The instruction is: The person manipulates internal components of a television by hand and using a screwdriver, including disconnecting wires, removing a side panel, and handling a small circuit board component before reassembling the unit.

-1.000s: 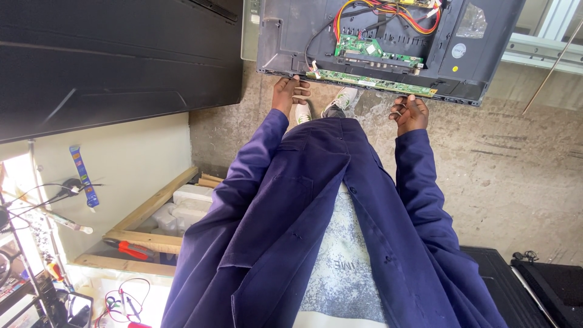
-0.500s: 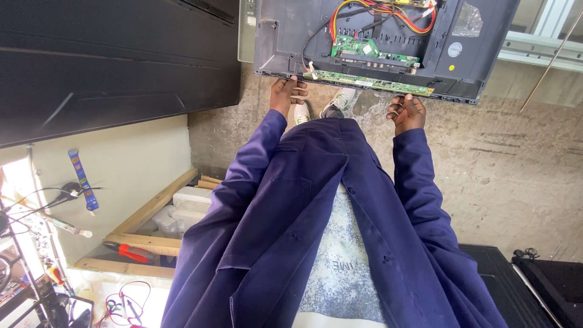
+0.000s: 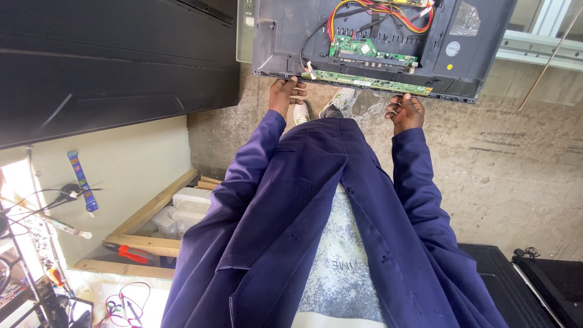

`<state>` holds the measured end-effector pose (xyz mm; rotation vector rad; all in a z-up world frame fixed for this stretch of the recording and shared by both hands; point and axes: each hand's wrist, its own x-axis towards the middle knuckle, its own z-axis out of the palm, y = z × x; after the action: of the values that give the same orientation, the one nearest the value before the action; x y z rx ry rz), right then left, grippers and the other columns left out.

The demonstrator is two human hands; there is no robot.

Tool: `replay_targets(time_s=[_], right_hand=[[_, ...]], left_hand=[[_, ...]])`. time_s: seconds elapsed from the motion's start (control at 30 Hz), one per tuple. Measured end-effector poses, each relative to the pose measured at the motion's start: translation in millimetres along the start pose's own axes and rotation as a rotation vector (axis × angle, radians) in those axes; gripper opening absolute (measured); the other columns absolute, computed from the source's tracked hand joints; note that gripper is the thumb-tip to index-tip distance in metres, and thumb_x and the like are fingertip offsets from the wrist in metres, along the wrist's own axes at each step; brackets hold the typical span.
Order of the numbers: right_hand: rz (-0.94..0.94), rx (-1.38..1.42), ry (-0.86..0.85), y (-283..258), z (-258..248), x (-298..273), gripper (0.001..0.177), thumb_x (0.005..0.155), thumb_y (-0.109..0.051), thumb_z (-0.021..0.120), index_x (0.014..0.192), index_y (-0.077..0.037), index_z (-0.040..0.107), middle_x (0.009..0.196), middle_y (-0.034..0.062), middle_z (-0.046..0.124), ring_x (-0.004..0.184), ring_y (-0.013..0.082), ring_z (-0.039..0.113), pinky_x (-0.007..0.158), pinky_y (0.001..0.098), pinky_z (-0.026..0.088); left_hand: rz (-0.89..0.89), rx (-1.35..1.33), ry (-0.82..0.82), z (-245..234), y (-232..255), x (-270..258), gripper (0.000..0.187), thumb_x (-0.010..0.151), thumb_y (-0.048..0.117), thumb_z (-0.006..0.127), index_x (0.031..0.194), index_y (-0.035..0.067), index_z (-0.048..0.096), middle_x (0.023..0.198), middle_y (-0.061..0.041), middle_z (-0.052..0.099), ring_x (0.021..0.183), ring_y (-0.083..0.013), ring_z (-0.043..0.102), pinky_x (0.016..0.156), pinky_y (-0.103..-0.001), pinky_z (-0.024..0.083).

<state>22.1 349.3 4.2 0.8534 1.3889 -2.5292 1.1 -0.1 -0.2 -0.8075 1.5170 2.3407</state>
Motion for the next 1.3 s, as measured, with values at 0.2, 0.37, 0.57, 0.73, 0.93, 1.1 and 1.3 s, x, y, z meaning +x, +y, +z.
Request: replay_targets(time_s=[0.2,0.37,0.57,0.73,0.93,1.1,1.3], right_hand=[[0.017,-0.009,-0.003,1.2,-3.9,0.7,0.019,0.102,-0.021,0.054,0.090,-0.006,0.055,0.087,0.0182,0.067,0.067,0.0292,0.069,0.046,0.0323,0.059],[0.001,-0.014,-0.007,4.9,-6.0,4.2,0.019,0.102,-0.021,0.056,0.091,-0.005,0.056,0.088,0.0190,0.067,0.067,0.0297,0.070,0.045,0.0319,0.059],[0.016,0.014,0.009,3.8,-7.6,4.2,0.017,0.100,-0.018,0.059,0.088,-0.006,0.057,0.087,0.0195,0.067,0.066,0.0310,0.070,0.045,0.0349,0.059],[0.042,0.026,0.018,0.0,-26.5,8.5,0.014,0.101,-0.018,0.058,0.090,-0.008,0.057,0.090,0.0177,0.068,0.070,0.0305,0.070,0.049,0.0364,0.060],[0.087,0.164,0.202,-24.2,-41.5,6.0,0.032,0.096,-0.045,0.047,0.095,-0.015,0.059,0.094,0.0046,0.068,0.083,0.0215,0.069,0.064,0.0334,0.062],[0.002,0.262,0.298,-48.8,-45.1,3.2,0.041,0.089,-0.054,0.047,0.098,-0.015,0.055,0.098,0.0039,0.065,0.094,0.0231,0.068,0.075,0.0347,0.062],[-0.023,0.286,0.377,-69.2,-23.8,-1.8,0.037,0.085,-0.054,0.053,0.086,-0.017,0.056,0.085,-0.0009,0.063,0.088,0.0213,0.068,0.078,0.0331,0.063]], left_hand=[[-0.020,-0.043,0.005,-0.5,-1.1,-0.9,0.017,0.092,0.020,0.062,0.096,0.004,0.059,0.085,-0.018,0.072,0.071,-0.0266,0.075,0.046,-0.030,0.061],[-0.021,-0.089,0.004,-8.9,-12.7,6.4,0.013,0.092,0.016,0.059,0.096,0.003,0.056,0.091,-0.020,0.071,0.077,-0.0309,0.075,0.050,-0.035,0.062],[-0.016,-0.223,0.084,-44.8,-39.9,35.7,0.025,0.084,0.011,0.047,0.109,0.009,0.052,0.104,-0.010,0.063,0.095,-0.0383,0.071,0.065,-0.045,0.064],[0.062,-0.543,0.218,-71.8,-14.4,29.0,0.019,0.090,0.034,0.047,0.093,0.017,0.055,0.101,-0.011,0.065,0.096,-0.0372,0.069,0.085,-0.051,0.059],[0.068,-0.591,0.253,-76.9,-2.7,36.3,0.017,0.095,0.032,0.052,0.097,0.019,0.062,0.090,-0.007,0.071,0.087,-0.0305,0.073,0.084,-0.048,0.061],[0.102,-0.564,0.261,-70.8,2.6,35.0,0.019,0.099,0.024,0.047,0.099,0.014,0.063,0.087,-0.010,0.072,0.084,-0.0310,0.073,0.083,-0.048,0.060],[0.203,-0.493,0.302,-67.5,-0.4,37.7,0.026,0.101,0.023,0.047,0.103,0.006,0.067,0.087,-0.017,0.072,0.083,-0.0379,0.074,0.084,-0.056,0.059]])
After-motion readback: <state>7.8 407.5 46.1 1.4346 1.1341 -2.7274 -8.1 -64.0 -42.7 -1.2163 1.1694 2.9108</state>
